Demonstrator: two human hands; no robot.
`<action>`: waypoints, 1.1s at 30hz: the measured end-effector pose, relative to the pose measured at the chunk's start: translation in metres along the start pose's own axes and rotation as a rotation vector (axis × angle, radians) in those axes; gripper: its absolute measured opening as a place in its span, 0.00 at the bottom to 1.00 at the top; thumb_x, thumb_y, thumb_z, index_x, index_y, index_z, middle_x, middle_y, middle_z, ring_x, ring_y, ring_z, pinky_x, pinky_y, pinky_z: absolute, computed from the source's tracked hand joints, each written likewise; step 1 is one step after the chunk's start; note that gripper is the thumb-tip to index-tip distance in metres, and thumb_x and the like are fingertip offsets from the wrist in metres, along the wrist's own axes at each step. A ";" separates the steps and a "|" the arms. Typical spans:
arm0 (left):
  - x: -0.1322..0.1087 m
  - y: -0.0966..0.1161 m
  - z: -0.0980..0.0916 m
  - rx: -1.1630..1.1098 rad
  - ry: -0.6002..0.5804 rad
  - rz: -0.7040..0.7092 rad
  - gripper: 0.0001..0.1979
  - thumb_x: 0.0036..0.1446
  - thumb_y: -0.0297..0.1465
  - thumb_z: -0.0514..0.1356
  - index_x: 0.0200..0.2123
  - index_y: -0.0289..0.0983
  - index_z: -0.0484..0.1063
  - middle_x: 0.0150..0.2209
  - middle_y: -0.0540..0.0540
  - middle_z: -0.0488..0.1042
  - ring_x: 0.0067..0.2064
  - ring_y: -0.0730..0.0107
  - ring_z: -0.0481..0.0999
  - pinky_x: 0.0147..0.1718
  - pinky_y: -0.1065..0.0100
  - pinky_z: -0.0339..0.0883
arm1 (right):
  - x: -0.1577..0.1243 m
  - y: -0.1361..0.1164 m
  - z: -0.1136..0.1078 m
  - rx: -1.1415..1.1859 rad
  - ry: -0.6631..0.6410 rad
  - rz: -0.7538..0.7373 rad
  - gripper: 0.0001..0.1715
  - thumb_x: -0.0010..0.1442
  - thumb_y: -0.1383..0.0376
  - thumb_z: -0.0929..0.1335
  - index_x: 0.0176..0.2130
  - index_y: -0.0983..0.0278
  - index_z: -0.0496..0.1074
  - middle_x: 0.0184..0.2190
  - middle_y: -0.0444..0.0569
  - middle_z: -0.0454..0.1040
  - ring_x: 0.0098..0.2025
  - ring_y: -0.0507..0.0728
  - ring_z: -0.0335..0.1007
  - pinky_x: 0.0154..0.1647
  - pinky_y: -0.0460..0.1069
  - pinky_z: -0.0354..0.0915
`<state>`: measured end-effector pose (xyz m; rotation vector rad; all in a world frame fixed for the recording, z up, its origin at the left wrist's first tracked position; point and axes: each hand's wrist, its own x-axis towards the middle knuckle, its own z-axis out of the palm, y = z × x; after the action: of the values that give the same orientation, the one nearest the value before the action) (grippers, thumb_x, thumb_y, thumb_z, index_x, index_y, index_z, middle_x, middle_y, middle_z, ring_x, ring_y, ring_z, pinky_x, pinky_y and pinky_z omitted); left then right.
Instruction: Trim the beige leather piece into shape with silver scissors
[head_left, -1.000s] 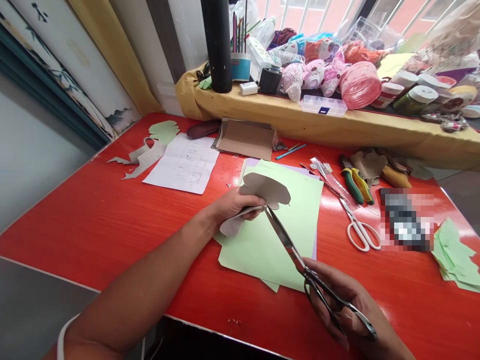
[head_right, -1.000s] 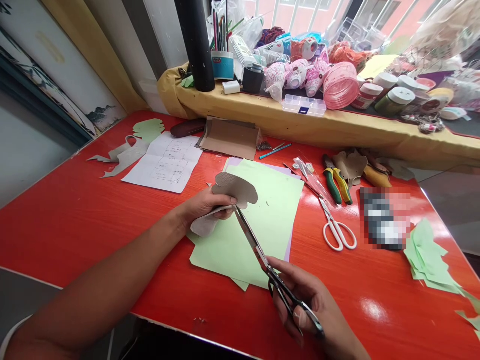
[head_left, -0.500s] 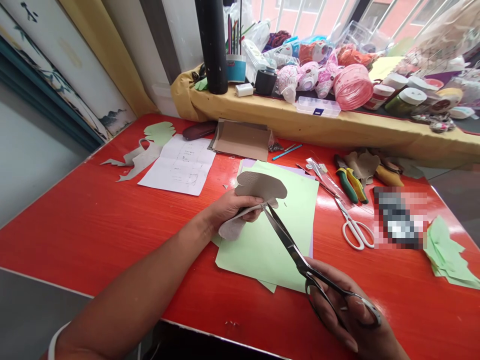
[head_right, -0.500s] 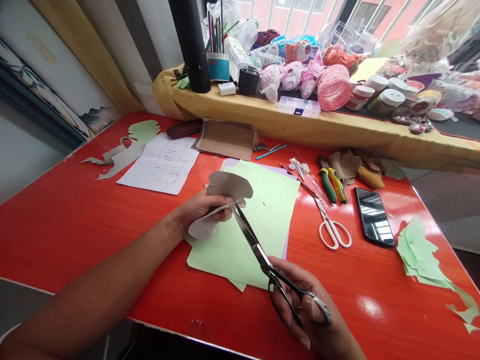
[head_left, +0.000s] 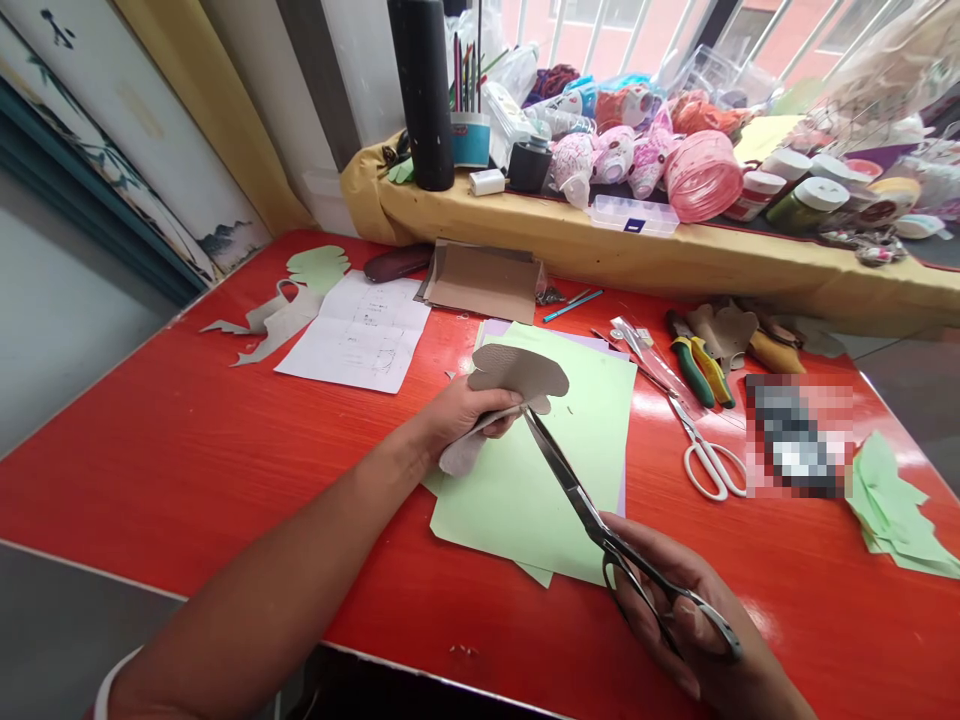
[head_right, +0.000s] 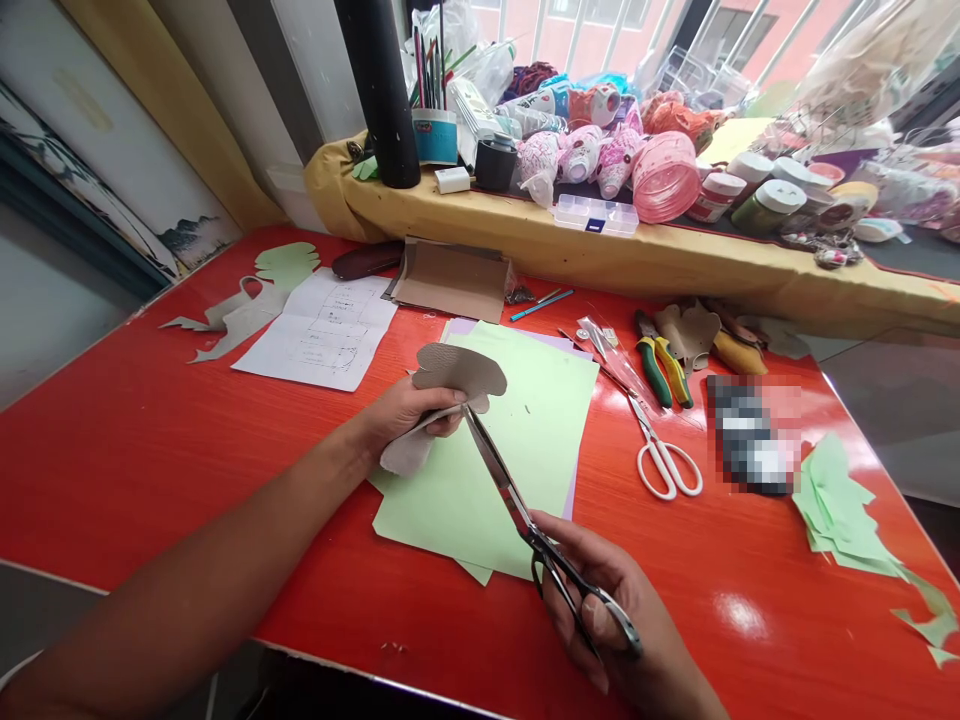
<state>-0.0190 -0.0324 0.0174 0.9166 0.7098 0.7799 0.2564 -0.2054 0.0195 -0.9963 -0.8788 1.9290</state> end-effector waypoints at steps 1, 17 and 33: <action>0.000 0.003 -0.001 0.012 0.032 0.010 0.09 0.58 0.31 0.68 0.29 0.35 0.72 0.23 0.52 0.65 0.23 0.77 0.58 0.26 0.66 0.52 | 0.000 -0.001 -0.001 -0.026 -0.009 -0.002 0.37 0.60 0.41 0.79 0.64 0.49 0.80 0.20 0.37 0.67 0.15 0.42 0.42 0.18 0.43 0.42; -0.005 0.018 0.001 0.197 0.142 0.043 0.06 0.54 0.31 0.67 0.33 0.35 0.75 0.27 0.47 0.71 0.27 0.73 0.60 0.28 0.66 0.53 | -0.007 -0.015 0.000 -0.468 0.008 0.016 0.40 0.59 0.47 0.80 0.67 0.51 0.78 0.23 0.39 0.63 0.24 0.52 0.53 0.25 0.48 0.57; -0.005 0.019 0.002 0.192 0.166 0.043 0.08 0.51 0.30 0.69 0.34 0.36 0.74 0.27 0.50 0.69 0.29 0.71 0.63 0.30 0.65 0.56 | -0.006 -0.025 0.008 -0.368 0.153 0.050 0.41 0.57 0.44 0.81 0.65 0.53 0.80 0.25 0.41 0.66 0.25 0.52 0.51 0.25 0.48 0.55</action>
<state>-0.0257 -0.0299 0.0359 1.0506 0.9253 0.8428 0.2596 -0.2008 0.0458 -1.3721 -1.1532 1.7377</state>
